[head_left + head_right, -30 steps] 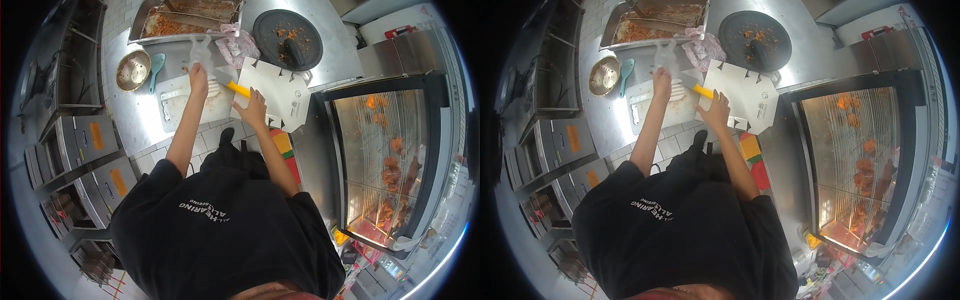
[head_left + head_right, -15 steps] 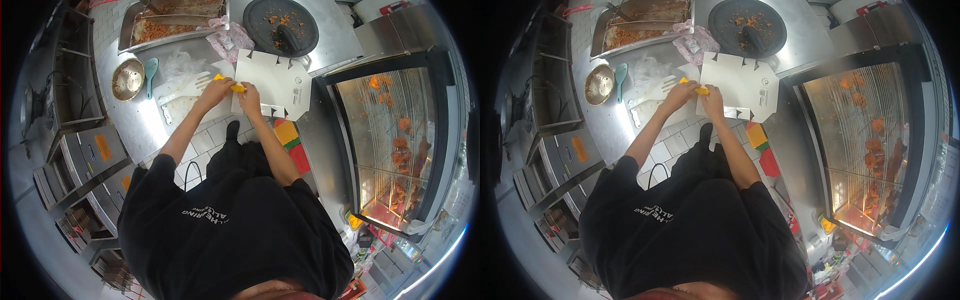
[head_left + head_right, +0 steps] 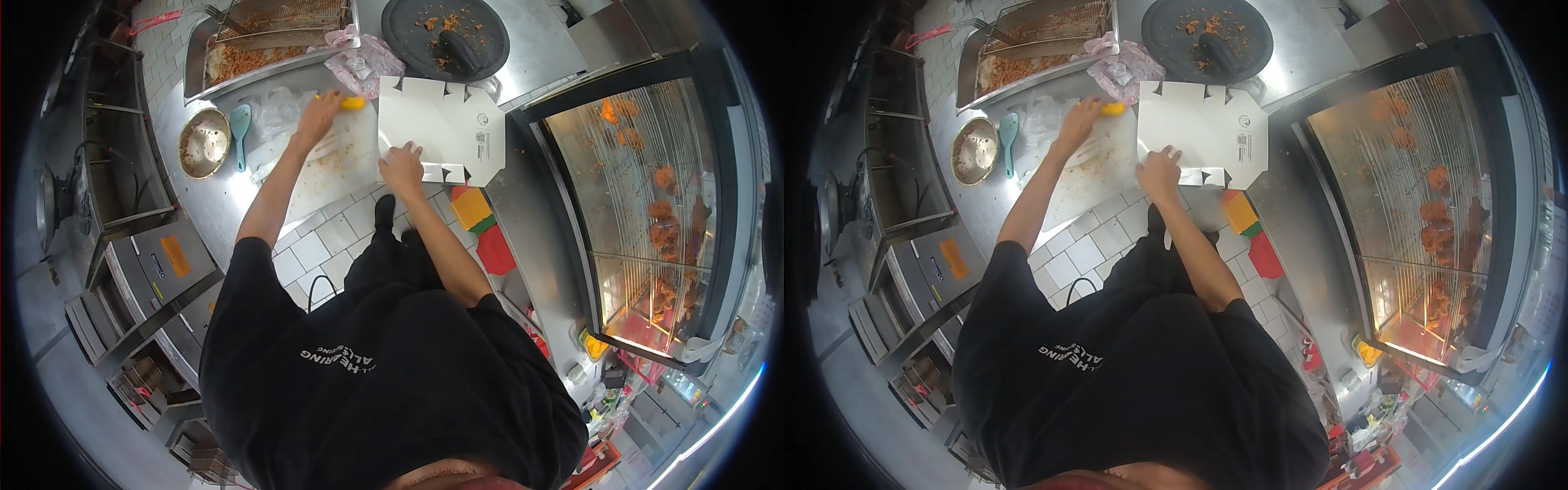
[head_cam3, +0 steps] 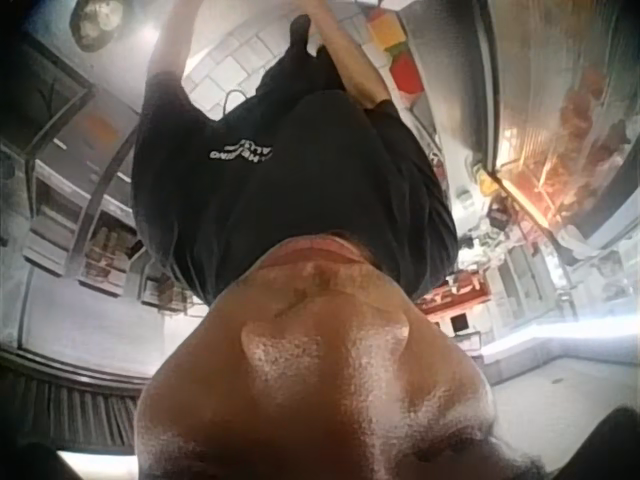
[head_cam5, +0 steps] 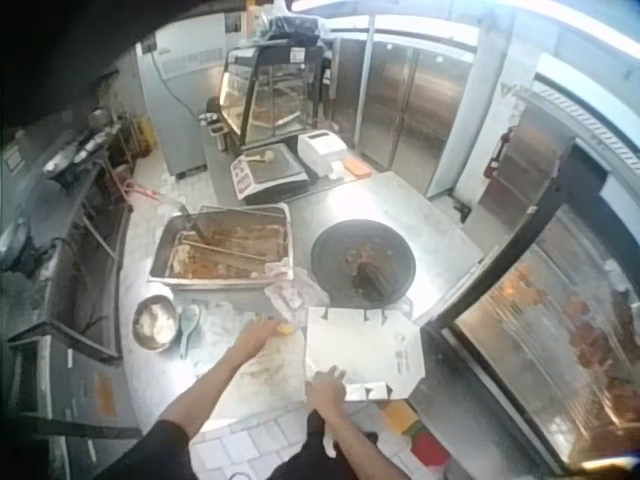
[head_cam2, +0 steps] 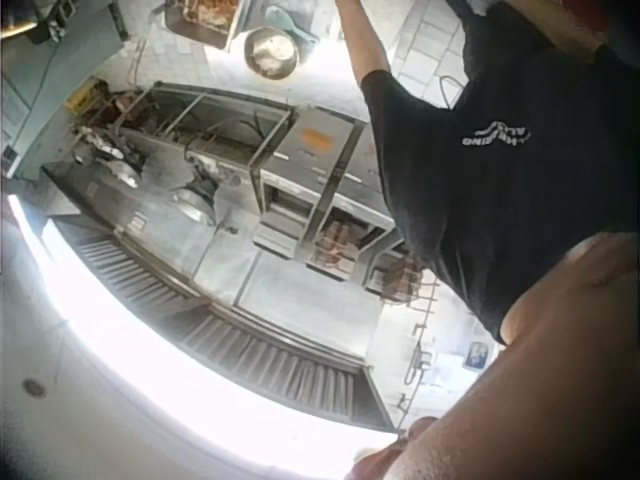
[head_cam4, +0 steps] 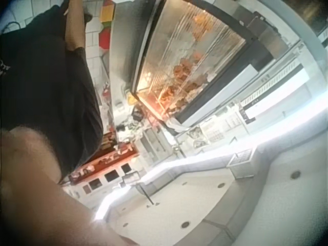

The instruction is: The person folds paper food boxes, adds packaged rice, and scoops cooked egg into each box. They then take fried chicken from a warmer, slice it on a cutting board using a knife, place the sliced chicken into the food boxes, and check a receipt.

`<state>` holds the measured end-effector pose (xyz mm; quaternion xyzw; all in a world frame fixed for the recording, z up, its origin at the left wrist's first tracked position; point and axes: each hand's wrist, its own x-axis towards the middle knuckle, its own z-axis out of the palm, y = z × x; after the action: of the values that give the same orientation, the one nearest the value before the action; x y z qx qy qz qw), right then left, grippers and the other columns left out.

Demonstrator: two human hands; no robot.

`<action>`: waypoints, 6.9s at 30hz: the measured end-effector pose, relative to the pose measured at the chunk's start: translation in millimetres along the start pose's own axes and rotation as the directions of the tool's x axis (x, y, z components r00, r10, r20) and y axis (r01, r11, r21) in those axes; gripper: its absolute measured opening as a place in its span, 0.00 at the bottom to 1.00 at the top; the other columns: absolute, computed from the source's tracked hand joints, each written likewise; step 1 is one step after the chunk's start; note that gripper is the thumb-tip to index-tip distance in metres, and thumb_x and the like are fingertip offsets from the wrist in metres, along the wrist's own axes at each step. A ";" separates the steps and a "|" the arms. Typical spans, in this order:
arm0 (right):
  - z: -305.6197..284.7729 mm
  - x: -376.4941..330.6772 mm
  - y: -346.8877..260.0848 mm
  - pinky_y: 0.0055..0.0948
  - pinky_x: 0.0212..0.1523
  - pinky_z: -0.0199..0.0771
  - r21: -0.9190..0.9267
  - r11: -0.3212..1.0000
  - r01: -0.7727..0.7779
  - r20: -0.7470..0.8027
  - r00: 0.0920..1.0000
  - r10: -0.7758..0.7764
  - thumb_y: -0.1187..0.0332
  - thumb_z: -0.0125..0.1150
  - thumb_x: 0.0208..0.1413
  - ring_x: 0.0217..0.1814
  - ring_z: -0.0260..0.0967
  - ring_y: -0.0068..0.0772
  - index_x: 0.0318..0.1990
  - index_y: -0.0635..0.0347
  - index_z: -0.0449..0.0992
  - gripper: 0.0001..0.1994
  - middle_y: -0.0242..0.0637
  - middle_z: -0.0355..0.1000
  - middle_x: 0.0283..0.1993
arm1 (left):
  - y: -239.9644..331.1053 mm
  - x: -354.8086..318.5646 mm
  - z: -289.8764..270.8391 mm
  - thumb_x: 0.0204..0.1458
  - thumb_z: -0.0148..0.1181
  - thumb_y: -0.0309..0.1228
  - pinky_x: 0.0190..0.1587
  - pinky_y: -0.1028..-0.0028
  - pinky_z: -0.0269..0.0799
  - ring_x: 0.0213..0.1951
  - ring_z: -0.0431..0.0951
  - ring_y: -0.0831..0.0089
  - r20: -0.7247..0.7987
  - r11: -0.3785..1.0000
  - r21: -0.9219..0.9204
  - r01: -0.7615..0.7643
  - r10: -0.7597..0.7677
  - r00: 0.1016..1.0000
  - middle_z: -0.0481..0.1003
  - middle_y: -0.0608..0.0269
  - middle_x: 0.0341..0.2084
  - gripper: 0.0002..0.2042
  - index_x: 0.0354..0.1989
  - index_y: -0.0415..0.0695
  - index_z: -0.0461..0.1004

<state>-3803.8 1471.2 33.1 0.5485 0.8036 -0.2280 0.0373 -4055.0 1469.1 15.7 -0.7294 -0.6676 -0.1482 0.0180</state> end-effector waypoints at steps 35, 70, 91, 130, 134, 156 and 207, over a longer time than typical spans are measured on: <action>-83.5 -354.9 155.4 0.30 0.42 0.74 0.642 -0.512 0.570 0.175 0.542 0.822 0.65 0.60 0.60 0.41 0.73 0.22 0.45 0.54 0.74 0.09 0.30 0.76 0.42 | 458.6 -96.9 -114.6 0.54 0.57 0.26 0.57 0.65 0.69 0.58 0.70 0.53 -0.077 -0.303 -0.950 0.076 0.464 0.882 0.68 0.47 0.57 0.21 0.57 0.40 0.68; 94.6 -776.4 199.9 0.32 0.39 0.78 0.598 -0.220 0.771 0.032 0.252 0.967 0.54 0.66 0.53 0.41 0.75 0.32 0.51 0.62 0.71 0.25 0.36 0.74 0.40 | 661.8 -368.3 -155.1 0.37 0.65 0.23 0.59 0.59 0.64 0.59 0.67 0.49 -0.179 -0.271 -0.700 -0.660 0.962 -0.205 0.66 0.46 0.58 0.21 0.46 0.43 0.78; 74.1 -742.4 176.1 0.38 0.41 0.81 0.584 -0.046 0.810 -0.396 0.334 0.855 0.72 0.63 0.54 0.47 0.75 0.36 0.59 0.62 0.64 0.24 0.43 0.74 0.48 | 665.1 -378.2 -146.3 0.49 0.65 0.25 0.55 0.68 0.65 0.51 0.71 0.68 0.021 0.090 -0.991 -0.094 0.823 0.568 0.70 0.52 0.51 0.18 0.48 0.36 0.69; 177.2 -728.6 237.1 0.29 0.46 0.70 0.708 0.340 0.619 -0.292 -0.182 0.939 0.61 0.55 0.57 0.49 0.68 0.31 0.53 0.69 0.68 0.21 0.42 0.69 0.51 | 612.4 -382.4 -139.8 0.44 0.64 0.24 0.58 0.66 0.65 0.56 0.72 0.53 -0.230 -0.009 -0.945 -0.328 0.730 0.643 0.68 0.44 0.54 0.28 0.57 0.39 0.65; 180.5 -745.5 242.9 0.30 0.46 0.71 0.699 0.280 0.658 -0.260 -0.130 0.957 0.62 0.55 0.58 0.50 0.68 0.31 0.53 0.69 0.68 0.21 0.43 0.69 0.51 | 611.9 -382.4 -145.7 0.43 0.66 0.23 0.54 0.68 0.68 0.54 0.73 0.54 -0.213 -0.011 -0.957 -0.288 0.701 0.681 0.68 0.43 0.54 0.29 0.57 0.40 0.66; 121.3 -721.7 190.9 0.32 0.56 0.66 0.678 0.127 0.724 0.050 -0.218 0.975 0.67 0.55 0.58 0.57 0.66 0.33 0.57 0.65 0.67 0.21 0.44 0.69 0.56 | 623.7 -407.3 -120.2 0.54 0.59 0.32 0.61 0.65 0.60 0.57 0.68 0.59 -0.138 -0.086 -0.990 -0.109 0.678 0.722 0.64 0.44 0.56 0.26 0.57 0.30 0.62; 34.7 -699.5 162.1 0.19 0.32 0.63 0.535 0.015 0.845 -0.101 0.046 0.994 0.61 0.69 0.52 0.31 0.63 0.15 0.31 0.54 0.74 0.10 0.23 0.69 0.29 | 677.5 -410.4 -148.5 0.58 0.59 0.39 0.48 0.72 0.64 0.44 0.69 0.74 0.386 -0.018 -0.871 0.492 0.596 0.704 0.71 0.62 0.47 0.21 0.54 0.42 0.63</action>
<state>-3388.1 900.0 166.2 0.4350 -0.0281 -0.2284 -0.8706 -3446.6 965.2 175.4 -0.5277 -0.2610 -0.2829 -0.7572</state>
